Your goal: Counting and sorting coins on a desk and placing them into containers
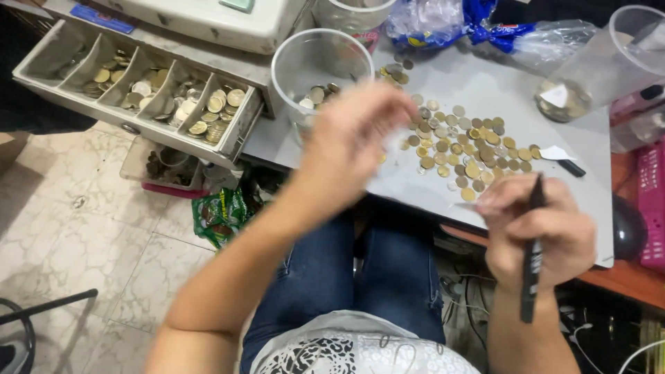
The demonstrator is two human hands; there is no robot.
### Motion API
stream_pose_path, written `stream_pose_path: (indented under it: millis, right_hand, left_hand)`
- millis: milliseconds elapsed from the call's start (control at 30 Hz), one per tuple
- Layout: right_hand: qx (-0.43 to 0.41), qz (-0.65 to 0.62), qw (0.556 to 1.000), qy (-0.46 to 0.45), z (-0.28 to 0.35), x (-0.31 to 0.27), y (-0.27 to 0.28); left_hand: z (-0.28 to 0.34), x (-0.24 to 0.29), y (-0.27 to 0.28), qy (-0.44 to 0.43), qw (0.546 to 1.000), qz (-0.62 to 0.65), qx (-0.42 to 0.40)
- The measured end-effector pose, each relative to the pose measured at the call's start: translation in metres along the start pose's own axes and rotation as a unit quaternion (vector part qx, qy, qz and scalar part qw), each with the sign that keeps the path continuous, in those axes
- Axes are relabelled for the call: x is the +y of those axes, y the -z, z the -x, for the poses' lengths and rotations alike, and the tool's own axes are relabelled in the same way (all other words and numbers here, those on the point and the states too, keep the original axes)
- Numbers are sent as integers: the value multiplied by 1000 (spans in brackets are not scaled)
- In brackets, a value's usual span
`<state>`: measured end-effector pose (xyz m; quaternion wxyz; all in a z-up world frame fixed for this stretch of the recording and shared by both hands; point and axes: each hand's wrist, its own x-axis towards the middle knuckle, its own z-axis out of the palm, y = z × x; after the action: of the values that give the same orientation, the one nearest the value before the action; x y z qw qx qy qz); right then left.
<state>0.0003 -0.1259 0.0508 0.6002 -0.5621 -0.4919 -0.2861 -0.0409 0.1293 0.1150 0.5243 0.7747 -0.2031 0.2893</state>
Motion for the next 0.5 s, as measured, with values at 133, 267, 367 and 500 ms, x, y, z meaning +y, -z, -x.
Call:
stream_pose_path:
  millis: [133, 267, 367, 500]
  right_hand:
    - [7, 113, 988, -106, -8, -8, -2]
    - [16, 145, 964, -222, -8, -5, 9]
    - [23, 150, 945, -289, 1, -4, 33]
    - [75, 106, 924, -360, 17, 4, 58]
  left_hand:
    - [-54, -46, 61, -66, 969, -237, -25]
    - [-83, -112, 67, 69, 892, -335, -296]
    - [-80, -143, 62, 65, 824, -408, -388]
    - [-79, -106, 68, 38, 808, -496, -315]
